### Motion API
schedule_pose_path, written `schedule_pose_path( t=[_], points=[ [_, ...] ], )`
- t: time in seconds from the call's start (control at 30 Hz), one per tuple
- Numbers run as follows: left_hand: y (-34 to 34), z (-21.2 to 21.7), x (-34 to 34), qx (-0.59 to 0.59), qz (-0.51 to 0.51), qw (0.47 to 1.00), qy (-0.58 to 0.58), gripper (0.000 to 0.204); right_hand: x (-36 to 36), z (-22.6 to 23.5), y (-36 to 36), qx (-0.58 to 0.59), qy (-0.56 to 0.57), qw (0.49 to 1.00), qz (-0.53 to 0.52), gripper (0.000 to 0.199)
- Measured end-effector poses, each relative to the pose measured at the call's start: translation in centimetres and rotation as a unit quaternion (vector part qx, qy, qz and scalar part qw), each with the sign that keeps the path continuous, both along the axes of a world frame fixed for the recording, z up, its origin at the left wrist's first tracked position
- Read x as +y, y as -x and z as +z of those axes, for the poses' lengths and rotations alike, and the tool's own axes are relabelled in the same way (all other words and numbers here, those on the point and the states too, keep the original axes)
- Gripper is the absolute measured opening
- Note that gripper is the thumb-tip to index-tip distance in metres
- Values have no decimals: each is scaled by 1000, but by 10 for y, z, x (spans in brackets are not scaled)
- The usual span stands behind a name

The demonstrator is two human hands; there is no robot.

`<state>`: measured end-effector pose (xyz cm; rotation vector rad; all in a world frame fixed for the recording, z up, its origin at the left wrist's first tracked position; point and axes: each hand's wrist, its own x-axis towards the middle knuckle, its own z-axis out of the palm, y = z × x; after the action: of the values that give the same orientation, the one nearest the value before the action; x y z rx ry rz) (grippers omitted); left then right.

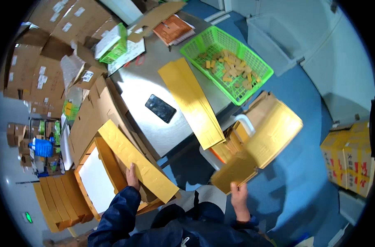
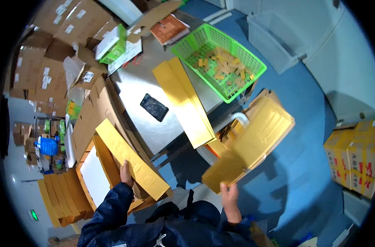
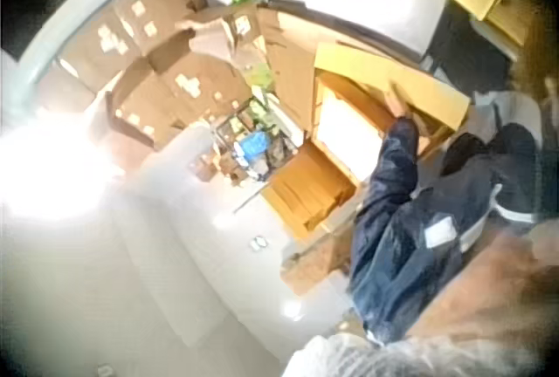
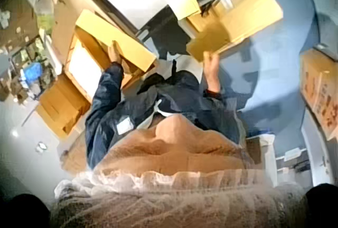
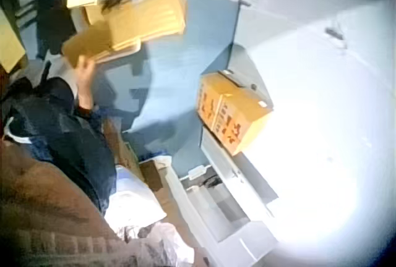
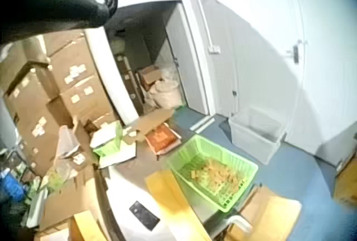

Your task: The person assembles a cardboard box by inserting a white foam sheet and multiple yellow plastic dividers into a pre-cut cardboard frame. They then place a cardboard lid on top and secure it with yellow tape. The process is repeated for a second box.

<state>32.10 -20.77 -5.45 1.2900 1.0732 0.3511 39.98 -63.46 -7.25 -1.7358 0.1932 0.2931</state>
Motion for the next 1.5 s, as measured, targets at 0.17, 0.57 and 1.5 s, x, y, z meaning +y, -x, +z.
schedule_pose_path(
  t=[0.17,0.57,1.5],
  points=[
    [-1,-9,-2,-39,-30,999,-18,41,96,6,-48,-196,65,963,173,20],
    [-7,23,-27,-130,11,987,97,35,241,-9,-117,-115,383,784,475,47],
    [225,131,-12,-243,-129,909,313,45,311,196,167,-440,166,731,494,97]
  ],
)
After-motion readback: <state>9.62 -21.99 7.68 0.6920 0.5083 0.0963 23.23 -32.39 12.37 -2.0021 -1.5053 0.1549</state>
